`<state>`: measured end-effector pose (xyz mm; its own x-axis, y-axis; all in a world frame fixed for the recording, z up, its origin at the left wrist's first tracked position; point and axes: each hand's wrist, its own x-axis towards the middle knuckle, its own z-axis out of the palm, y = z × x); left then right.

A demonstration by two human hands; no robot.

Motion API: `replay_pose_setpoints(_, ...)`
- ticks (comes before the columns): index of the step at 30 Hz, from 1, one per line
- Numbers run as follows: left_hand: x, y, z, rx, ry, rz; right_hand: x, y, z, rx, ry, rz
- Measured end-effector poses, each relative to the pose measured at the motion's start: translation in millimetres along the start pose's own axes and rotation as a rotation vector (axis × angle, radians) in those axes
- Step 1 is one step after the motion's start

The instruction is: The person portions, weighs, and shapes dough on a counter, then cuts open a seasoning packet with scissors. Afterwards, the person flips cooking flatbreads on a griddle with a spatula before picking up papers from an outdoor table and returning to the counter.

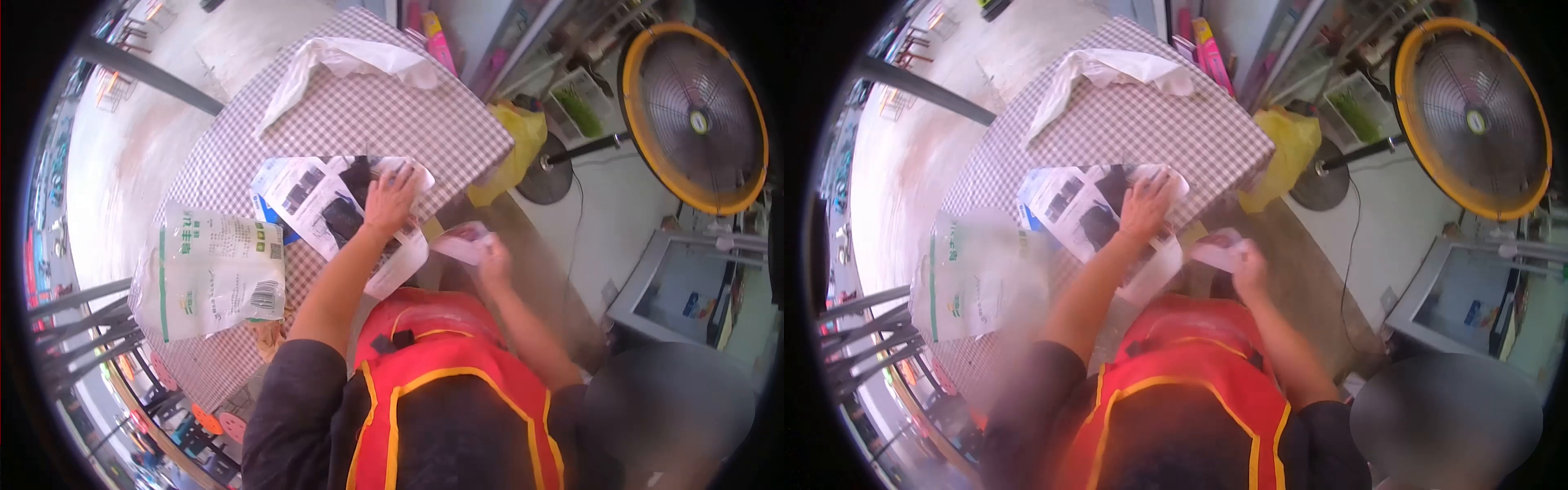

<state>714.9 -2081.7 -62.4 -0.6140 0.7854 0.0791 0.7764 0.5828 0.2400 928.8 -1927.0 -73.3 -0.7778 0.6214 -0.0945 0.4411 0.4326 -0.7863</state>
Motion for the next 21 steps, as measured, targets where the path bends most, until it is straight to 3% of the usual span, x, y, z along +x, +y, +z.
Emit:
replay_pose_setpoints(2,-2.6,-4.5,16.0,0.047,0.073,0.025,-10.2,72.3,-22.8,0.314,0.248,0.628)
replay_pose_setpoints(4,-1.5,-15.0,34.2,0.096,0.063,0.064,-26.8,129.4,-70.4,0.647,0.574,0.777)
replay_pose_setpoints(6,1.5,1.1,13.0,0.111,-0.051,0.006,-53.4,139.0,-124.0,0.667,0.77,0.702)
replay_pose_setpoints(8,1.7,-0.8,16.2,0.105,-0.03,0.101,-68.5,110.1,-177.6,0.419,0.623,0.603)
replay_pose_setpoints(10,6.3,-3.6,16.6,0.181,-0.038,0.193,-66.9,125.5,-198.8,0.513,0.698,0.579)
replay_pose_setpoints(11,13.1,-10.7,26.2,-0.203,-0.179,-0.084,-67.9,125.0,-207.8,0.532,0.719,0.579)
replay_pose_setpoints(13,18.7,-10.8,33.1,-0.61,-0.304,-0.354,-63.8,122.5,-222.6,0.568,0.739,0.566)
replay_pose_setpoints(15,17.9,10.2,25.2,-0.377,-0.227,-0.268,-64.9,130.9,-240.4,0.606,0.733,0.552)
replay_pose_setpoints(16,16.9,23.4,24.4,-0.116,-0.165,-0.194,-66.9,136.1,-247.9,0.63,0.725,0.547)
replay_pose_setpoints(18,32.4,77.6,17.2,0.034,-0.025,-0.006,-67.9,146.2,-272.6,0.603,0.691,0.513)
replay_pose_setpoints(20,45.4,182.2,13.2,-0.19,0.103,0.219,-71.4,170.8,-297.6,0.603,0.662,0.393)
replay_pose_setpoints(21,53.0,228.2,30.2,-0.299,0.03,0.281,-73.2,187.7,-310.2,0.547,0.623,0.347)
